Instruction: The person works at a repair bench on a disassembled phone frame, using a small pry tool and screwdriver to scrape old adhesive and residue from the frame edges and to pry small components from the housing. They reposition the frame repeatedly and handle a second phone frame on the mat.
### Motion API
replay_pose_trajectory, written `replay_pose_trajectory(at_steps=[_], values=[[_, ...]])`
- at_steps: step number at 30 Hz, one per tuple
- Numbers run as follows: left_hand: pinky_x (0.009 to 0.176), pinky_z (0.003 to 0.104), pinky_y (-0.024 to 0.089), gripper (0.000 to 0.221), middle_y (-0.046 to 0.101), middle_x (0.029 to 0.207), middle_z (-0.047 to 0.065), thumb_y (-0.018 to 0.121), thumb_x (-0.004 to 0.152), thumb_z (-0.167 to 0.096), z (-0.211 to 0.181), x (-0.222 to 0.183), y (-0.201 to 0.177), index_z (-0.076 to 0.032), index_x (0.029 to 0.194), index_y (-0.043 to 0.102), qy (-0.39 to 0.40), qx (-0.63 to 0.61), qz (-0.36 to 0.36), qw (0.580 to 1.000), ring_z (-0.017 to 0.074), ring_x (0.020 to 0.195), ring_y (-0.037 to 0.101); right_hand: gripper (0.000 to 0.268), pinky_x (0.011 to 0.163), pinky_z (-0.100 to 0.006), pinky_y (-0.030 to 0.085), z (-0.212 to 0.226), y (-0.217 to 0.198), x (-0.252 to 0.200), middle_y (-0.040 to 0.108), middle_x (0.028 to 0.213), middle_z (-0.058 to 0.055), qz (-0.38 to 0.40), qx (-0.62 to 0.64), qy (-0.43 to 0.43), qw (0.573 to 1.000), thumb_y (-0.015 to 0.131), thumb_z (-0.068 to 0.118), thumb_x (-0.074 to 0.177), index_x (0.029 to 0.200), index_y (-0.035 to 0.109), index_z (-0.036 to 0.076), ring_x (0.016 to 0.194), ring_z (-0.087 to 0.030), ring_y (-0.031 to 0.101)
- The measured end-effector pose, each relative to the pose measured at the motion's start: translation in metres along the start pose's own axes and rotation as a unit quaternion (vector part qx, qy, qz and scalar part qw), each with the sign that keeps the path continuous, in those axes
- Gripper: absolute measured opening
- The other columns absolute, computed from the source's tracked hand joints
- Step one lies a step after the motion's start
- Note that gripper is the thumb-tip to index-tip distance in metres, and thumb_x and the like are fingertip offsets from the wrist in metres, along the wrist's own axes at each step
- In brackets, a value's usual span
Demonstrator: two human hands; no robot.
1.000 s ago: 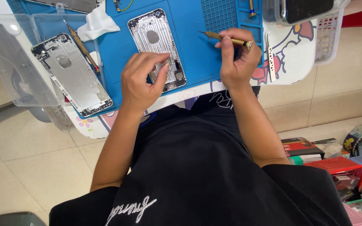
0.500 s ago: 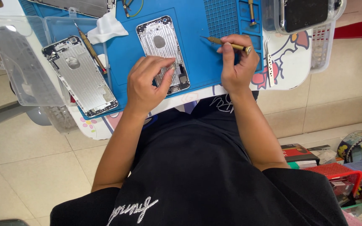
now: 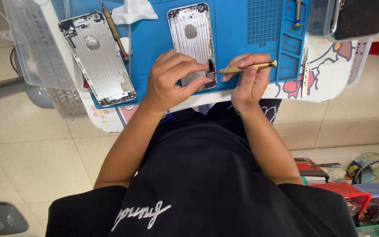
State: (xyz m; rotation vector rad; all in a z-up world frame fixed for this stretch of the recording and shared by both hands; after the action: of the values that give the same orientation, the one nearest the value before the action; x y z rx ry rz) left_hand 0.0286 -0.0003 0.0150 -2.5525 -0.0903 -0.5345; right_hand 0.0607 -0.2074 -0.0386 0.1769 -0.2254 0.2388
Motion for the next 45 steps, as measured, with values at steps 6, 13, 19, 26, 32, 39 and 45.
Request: replay_pose_trajectory(at_steps=[6, 13, 19, 26, 32, 39, 45], values=[[0.074, 0.033, 0.045, 0.025, 0.072, 0.091, 0.0, 0.095, 0.082, -0.024, 0.006, -0.004, 0.006, -0.012, 0.098, 0.08, 0.011, -0.002, -0.003, 1.0, 0.0167, 0.082, 0.063, 0.028, 0.061, -0.027, 0.053, 0.0, -0.002, 0.005, 0.058, 0.088, -0.015, 0.009, 0.003, -0.008, 1.0, 0.041, 0.034, 0.118, 0.116, 0.041, 0.006, 0.065, -0.019, 0.06], [0.071, 0.032, 0.044, 0.021, 0.072, 0.089, -0.001, 0.095, 0.083, -0.021, 0.005, -0.007, 0.007, -0.013, 0.097, 0.081, 0.054, 0.008, -0.016, 0.998, 0.0148, 0.08, 0.062, 0.025, 0.062, -0.026, 0.054, 0.004, 0.001, 0.004, 0.058, 0.09, -0.015, 0.044, -0.009, -0.019, 0.999, 0.04, 0.03, 0.119, 0.116, 0.042, 0.005, 0.066, -0.018, 0.061], [0.07, 0.032, 0.042, 0.019, 0.073, 0.089, -0.001, 0.095, 0.083, -0.015, 0.005, -0.007, 0.008, -0.012, 0.095, 0.08, 0.038, 0.006, -0.007, 0.999, 0.0145, 0.08, 0.063, 0.025, 0.066, -0.026, 0.053, 0.006, 0.001, 0.004, 0.059, 0.089, -0.014, 0.041, -0.02, -0.012, 0.999, 0.041, 0.029, 0.12, 0.117, 0.042, 0.005, 0.067, -0.018, 0.061], [0.073, 0.032, 0.046, 0.019, 0.073, 0.089, 0.0, 0.094, 0.083, -0.012, 0.004, -0.004, 0.004, -0.01, 0.093, 0.079, 0.019, -0.014, -0.008, 1.0, 0.0158, 0.081, 0.063, 0.027, 0.066, -0.027, 0.053, 0.006, 0.0, 0.002, 0.058, 0.086, -0.015, 0.026, -0.016, -0.009, 0.999, 0.041, 0.032, 0.119, 0.117, 0.041, 0.005, 0.067, -0.019, 0.061], [0.072, 0.032, 0.046, 0.018, 0.072, 0.086, 0.0, 0.095, 0.082, -0.014, 0.007, -0.006, 0.005, -0.011, 0.089, 0.078, 0.002, -0.022, -0.008, 1.0, 0.0159, 0.081, 0.063, 0.027, 0.065, -0.027, 0.053, 0.005, -0.001, 0.002, 0.059, 0.086, -0.014, 0.031, -0.008, -0.012, 0.999, 0.04, 0.033, 0.119, 0.117, 0.041, 0.006, 0.066, -0.019, 0.061], [0.071, 0.031, 0.045, 0.02, 0.073, 0.083, 0.001, 0.097, 0.081, -0.015, 0.003, -0.002, 0.001, -0.011, 0.084, 0.078, 0.02, -0.016, -0.015, 1.0, 0.0162, 0.078, 0.062, 0.026, 0.062, -0.027, 0.054, 0.003, -0.002, 0.003, 0.059, 0.089, -0.015, 0.045, -0.007, -0.022, 0.999, 0.04, 0.031, 0.119, 0.117, 0.041, 0.005, 0.065, -0.019, 0.062], [0.071, 0.031, 0.045, 0.021, 0.073, 0.082, 0.0, 0.098, 0.081, -0.016, 0.005, -0.005, 0.002, -0.012, 0.082, 0.077, 0.022, -0.025, -0.012, 0.999, 0.0155, 0.079, 0.063, 0.026, 0.063, -0.027, 0.054, 0.004, -0.002, 0.001, 0.06, 0.087, -0.016, 0.051, 0.003, -0.02, 0.998, 0.041, 0.031, 0.118, 0.116, 0.042, 0.005, 0.066, -0.02, 0.063]])
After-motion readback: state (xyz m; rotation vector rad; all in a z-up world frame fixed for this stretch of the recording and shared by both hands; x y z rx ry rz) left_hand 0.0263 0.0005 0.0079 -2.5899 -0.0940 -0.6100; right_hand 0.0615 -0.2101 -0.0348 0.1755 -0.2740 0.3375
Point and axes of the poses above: each hand's wrist, its own x-axis towards the middle knuckle, its own y-axis out of the palm, z = x × y, the point moved 3 cm from there along x, towards the middle knuckle
